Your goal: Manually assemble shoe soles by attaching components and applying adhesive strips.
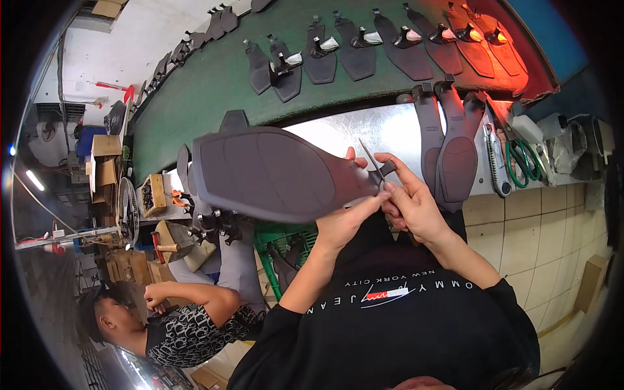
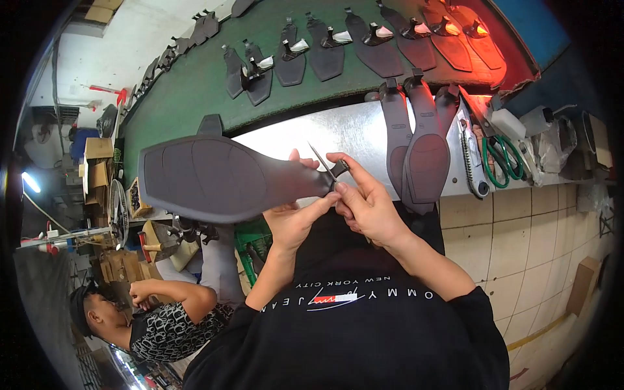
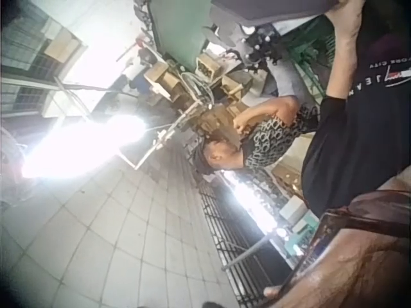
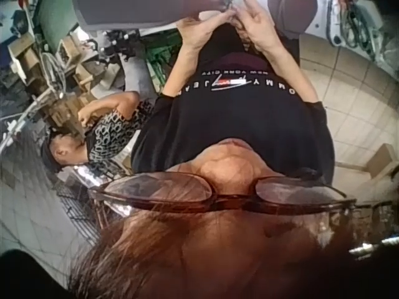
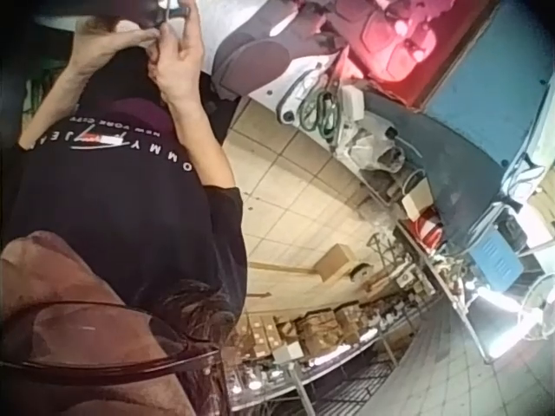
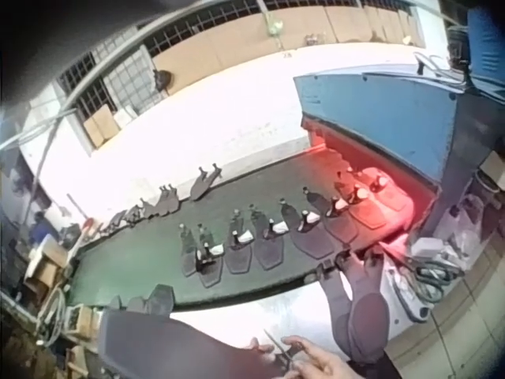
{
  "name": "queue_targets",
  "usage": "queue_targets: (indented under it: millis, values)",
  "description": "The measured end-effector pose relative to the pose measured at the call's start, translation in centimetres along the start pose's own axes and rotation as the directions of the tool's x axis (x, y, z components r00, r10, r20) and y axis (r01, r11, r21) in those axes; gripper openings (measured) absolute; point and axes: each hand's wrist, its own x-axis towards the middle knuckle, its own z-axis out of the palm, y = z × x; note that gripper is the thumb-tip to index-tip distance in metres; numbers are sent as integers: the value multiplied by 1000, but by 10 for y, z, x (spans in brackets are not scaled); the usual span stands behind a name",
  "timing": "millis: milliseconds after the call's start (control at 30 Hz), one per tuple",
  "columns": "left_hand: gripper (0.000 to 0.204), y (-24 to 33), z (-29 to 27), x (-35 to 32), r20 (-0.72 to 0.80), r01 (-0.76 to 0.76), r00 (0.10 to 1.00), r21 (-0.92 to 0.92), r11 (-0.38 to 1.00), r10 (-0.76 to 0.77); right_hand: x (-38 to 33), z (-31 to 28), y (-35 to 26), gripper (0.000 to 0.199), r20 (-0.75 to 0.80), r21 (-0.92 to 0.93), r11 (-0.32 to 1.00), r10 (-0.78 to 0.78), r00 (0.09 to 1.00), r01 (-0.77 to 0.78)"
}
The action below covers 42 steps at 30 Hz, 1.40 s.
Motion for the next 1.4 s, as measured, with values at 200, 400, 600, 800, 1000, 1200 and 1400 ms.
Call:
queue_targets:
  millis: [200,400,600,800,1000,1200,1400]
  values:
    - [79,0,-5,-6,117,-46,993,151,987,28,-5,-7,-5,37,-21,30,998,55,998,-54]
    - [76,-5,-7,-3,154,-73,987,198,977,42,-5,-12,-11,41,28,114,984,132,991,-135]
    - [71,-7,-22,-5,117,-23,993,173,985,3,-1,-4,-9,39,98,266,940,193,976,-212]
    - [40,19,-98,7,-140,126,980,-116,985,-142,6,-39,-32,48,-100,84,995,-36,994,45]
    - [41,55,-251,18,-384,166,905,-78,983,-183,30,-36,-39,46,-162,62,992,-100,982,112]
    - [53,92,-322,37,-513,493,691,850,187,510,40,-83,-53,37,-235,-481,858,-322,917,178]
    - [54,30,-197,187,-294,72,930,735,674,221,59,-92,-73,27,-144,-927,360,-599,788,104]
